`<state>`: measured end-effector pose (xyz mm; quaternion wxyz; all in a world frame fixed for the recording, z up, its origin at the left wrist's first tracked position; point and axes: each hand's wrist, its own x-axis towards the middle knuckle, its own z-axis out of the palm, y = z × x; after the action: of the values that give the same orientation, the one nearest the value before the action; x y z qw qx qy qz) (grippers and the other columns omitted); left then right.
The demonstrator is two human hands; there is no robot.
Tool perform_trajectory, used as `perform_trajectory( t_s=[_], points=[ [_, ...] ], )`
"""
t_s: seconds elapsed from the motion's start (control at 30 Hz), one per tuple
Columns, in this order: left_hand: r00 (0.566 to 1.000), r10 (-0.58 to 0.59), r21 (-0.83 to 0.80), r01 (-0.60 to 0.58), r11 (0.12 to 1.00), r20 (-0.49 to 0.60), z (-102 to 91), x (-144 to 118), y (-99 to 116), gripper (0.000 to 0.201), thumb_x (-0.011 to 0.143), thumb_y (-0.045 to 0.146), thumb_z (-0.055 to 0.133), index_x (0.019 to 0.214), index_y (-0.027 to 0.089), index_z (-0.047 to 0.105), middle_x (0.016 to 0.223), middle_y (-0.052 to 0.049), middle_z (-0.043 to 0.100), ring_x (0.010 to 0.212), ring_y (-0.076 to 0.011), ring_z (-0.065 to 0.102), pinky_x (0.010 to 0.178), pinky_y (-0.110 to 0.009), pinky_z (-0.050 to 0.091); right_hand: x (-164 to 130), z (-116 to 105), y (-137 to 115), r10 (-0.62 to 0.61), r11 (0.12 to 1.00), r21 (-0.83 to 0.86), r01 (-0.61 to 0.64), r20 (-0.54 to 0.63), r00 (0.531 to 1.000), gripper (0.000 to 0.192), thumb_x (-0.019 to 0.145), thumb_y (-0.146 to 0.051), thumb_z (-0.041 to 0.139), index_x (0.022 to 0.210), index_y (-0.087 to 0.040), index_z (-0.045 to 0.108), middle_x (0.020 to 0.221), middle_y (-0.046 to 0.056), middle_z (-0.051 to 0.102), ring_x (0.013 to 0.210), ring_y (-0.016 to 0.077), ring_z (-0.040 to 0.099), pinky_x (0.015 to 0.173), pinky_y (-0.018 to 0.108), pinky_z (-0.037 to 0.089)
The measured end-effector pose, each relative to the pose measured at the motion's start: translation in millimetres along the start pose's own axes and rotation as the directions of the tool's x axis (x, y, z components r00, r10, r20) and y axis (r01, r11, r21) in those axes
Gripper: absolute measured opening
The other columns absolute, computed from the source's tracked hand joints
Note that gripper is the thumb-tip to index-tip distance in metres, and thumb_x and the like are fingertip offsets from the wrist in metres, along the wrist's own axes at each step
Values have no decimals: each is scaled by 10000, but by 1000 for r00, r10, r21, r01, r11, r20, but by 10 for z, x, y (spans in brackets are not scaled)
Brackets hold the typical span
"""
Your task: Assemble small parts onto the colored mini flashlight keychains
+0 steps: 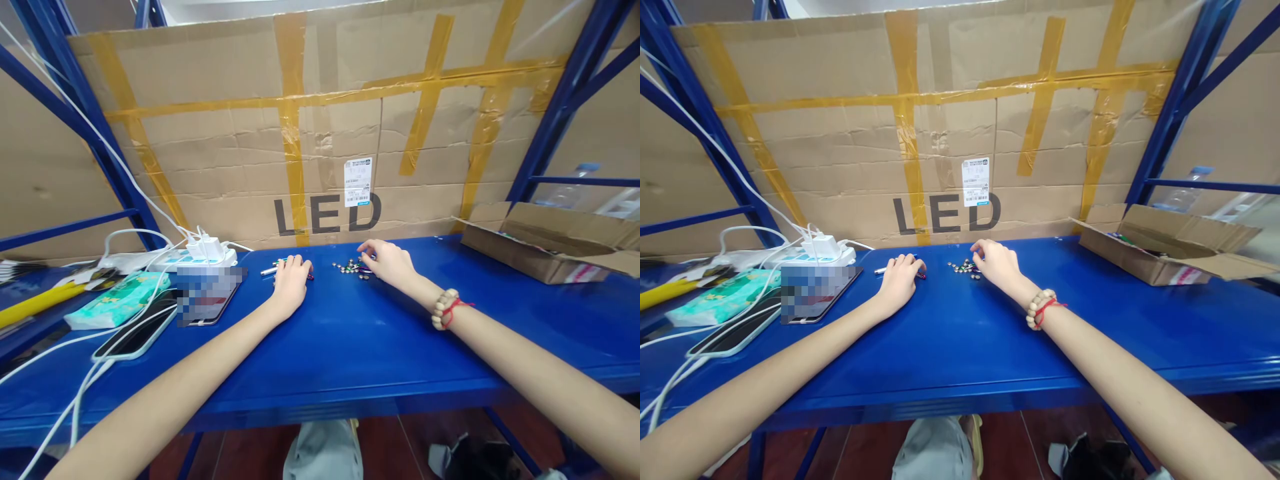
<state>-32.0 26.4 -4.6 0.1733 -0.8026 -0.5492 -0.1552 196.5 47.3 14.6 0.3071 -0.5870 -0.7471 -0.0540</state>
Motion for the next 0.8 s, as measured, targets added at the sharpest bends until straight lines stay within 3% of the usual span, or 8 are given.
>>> perform_trajectory(
  t_s=[0.17, 0.3, 0.43, 0.53, 0.63, 0.8],
  points=[
    [998, 52, -44, -54, 998, -41, -48, -25, 82, 392, 746, -85, 383, 1008, 158, 544, 998, -82, 504, 954, -260, 453, 811, -376, 350, 13, -28, 52, 55, 992, -122, -44, 88, 995, 232, 782, -223, 472, 887, -251, 677, 973, 26, 654, 860, 204, 600, 600, 272, 370],
    [972, 199, -141, -215, 966, -123, -82, -57, 227, 195, 840, 27, 438, 943, 154, 545, 955, -51, 516, 913, -229, 469, 806, -359, 349, 9, -29, 41, 44, 991, -128, -23, 159, 986, 206, 775, -262, 512, 899, -250, 677, 988, 23, 660, 927, 217, 595, 662, 288, 407],
    [931, 341, -216, -363, 906, -134, -80, -60, 276, 140, 873, 86, 424, 884, 153, 547, 915, -42, 517, 861, -217, 481, 772, -356, 354, 19, -38, 69, 63, 978, -205, -38, 120, 991, 273, 816, -299, 479, 1008, -216, 654, 1051, 81, 637, 973, 244, 580, 704, 312, 425],
    [922, 378, -303, -386, 871, -86, -61, -40, 245, 160, 868, 89, 407, 884, 160, 549, 902, -40, 518, 837, -210, 497, 763, -343, 376, 32, -38, 134, 153, 953, -280, -113, 128, 980, 388, 835, -382, 474, 1141, -178, 597, 1114, 137, 606, 1001, 279, 570, 745, 347, 432],
    [907, 416, -368, -409, 835, -66, -46, -23, 219, 177, 860, 74, 398, 895, 162, 547, 914, -43, 528, 842, -208, 513, 793, -335, 399, 41, -17, 188, 228, 936, -317, -154, 214, 950, 448, 821, -456, 489, 1164, -183, 582, 1111, 146, 604, 1001, 292, 572, 752, 364, 438],
    [893, 444, -362, -440, 822, -77, -50, -28, 228, 190, 850, 67, 388, 903, 157, 548, 908, -49, 549, 839, -214, 526, 785, -326, 427, 57, 7, 187, 179, 964, -241, -114, 267, 947, 344, 802, -358, 529, 1093, -200, 623, 1083, 112, 635, 992, 274, 585, 735, 357, 447]
  ],
)
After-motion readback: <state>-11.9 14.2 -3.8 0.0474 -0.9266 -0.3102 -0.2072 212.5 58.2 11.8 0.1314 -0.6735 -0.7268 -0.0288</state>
